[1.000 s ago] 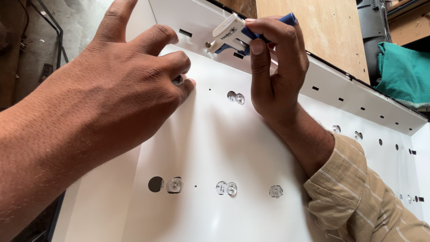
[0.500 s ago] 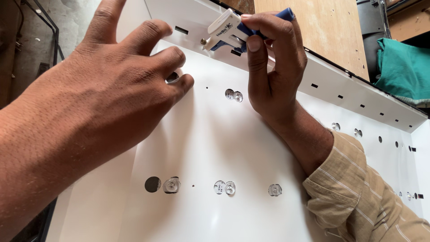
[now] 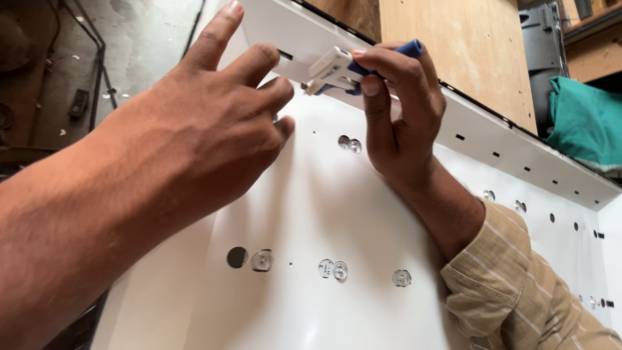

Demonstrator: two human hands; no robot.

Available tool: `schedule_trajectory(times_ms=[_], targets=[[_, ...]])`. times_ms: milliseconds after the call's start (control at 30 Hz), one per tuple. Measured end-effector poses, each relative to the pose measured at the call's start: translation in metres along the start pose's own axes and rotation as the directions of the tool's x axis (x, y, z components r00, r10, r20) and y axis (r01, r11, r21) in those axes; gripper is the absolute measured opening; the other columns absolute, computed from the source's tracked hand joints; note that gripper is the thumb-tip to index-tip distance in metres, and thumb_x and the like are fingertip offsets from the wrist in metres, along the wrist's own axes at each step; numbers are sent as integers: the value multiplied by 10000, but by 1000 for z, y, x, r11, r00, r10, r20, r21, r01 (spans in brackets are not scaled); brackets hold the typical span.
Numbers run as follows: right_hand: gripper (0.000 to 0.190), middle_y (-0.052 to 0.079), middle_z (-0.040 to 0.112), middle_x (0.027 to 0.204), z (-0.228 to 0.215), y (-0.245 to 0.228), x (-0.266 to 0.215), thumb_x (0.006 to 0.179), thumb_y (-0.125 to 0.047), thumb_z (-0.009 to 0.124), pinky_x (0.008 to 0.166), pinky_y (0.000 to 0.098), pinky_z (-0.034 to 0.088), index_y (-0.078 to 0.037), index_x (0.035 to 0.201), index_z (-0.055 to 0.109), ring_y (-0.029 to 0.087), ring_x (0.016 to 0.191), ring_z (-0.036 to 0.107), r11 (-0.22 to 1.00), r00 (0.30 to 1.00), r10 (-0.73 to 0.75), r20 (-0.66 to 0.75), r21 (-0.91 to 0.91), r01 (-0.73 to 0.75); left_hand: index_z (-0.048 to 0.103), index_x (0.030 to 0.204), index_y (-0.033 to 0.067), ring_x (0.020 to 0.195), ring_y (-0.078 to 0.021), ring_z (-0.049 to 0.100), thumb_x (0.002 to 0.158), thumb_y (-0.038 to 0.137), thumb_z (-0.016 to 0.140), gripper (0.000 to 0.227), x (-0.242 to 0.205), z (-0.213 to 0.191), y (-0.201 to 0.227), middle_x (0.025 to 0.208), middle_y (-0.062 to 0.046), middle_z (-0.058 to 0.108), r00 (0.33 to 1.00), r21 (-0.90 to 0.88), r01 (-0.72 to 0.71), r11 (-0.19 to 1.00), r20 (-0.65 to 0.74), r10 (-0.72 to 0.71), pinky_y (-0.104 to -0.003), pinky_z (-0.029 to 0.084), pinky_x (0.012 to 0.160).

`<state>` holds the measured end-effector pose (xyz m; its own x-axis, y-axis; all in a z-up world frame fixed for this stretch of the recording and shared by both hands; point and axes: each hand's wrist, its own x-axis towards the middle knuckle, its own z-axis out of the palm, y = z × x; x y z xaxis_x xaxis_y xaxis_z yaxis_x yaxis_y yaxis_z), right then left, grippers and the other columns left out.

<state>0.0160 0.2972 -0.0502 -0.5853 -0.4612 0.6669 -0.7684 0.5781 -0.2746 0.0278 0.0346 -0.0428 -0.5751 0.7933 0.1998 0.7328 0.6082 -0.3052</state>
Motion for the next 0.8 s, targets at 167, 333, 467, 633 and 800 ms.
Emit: schedule_trajectory(times_ms=[167, 333, 467, 633, 800], targets=[[123, 108, 642, 1135, 1, -5, 1, 1180, -54, 557, 806, 269, 540, -45, 1293, 605, 164, 980, 634, 1000, 1000, -6, 8, -12, 6, 782, 1040, 222, 1195, -271, 548, 965, 64, 638, 226, -5, 5, -12, 1078, -46, 680, 966, -367, 97, 925, -189, -176, -604, 340, 1176], [131, 123, 640, 1104, 1, -8, 2, 1162, -50, 584, 738, 247, 545, -36, 1285, 628, 149, 888, 631, 999, 999, 22, 47, 34, -23, 654, 1061, -11, 1187, -374, 510, 778, -166, 519, 350, -7, 6, -14, 1315, -200, 514, 816, -533, 265, 804, -320, -481, -496, 496, 900], [119, 136, 661, 1099, 2, -10, 2, 1164, -63, 594, 761, 266, 579, -29, 1269, 640, 192, 985, 674, 1000, 997, -25, 79, 18, 24, 539, 1222, -41, 1098, -372, 516, 734, -189, 445, 519, -8, 10, -13, 1264, -239, 453, 789, -671, 332, 663, -188, -585, -513, 506, 812], [115, 133, 663, 1095, 3, -9, 2, 1169, -65, 603, 766, 276, 581, -39, 1271, 648, 177, 966, 680, 999, 995, -33, 99, 9, 32, 432, 1315, -48, 1043, -389, 529, 696, -139, 466, 626, -7, 17, -13, 1191, -269, 469, 773, -656, 349, 669, -203, -602, -533, 527, 731], [115, 126, 659, 1073, 4, -7, 3, 1166, -66, 602, 751, 269, 588, -48, 1268, 653, 155, 912, 676, 999, 992, -46, 117, 21, 44, 421, 1342, -38, 1018, -379, 550, 748, -130, 471, 604, -7, 20, -13, 1196, -270, 483, 779, -698, 365, 617, -134, -613, -536, 522, 731]])
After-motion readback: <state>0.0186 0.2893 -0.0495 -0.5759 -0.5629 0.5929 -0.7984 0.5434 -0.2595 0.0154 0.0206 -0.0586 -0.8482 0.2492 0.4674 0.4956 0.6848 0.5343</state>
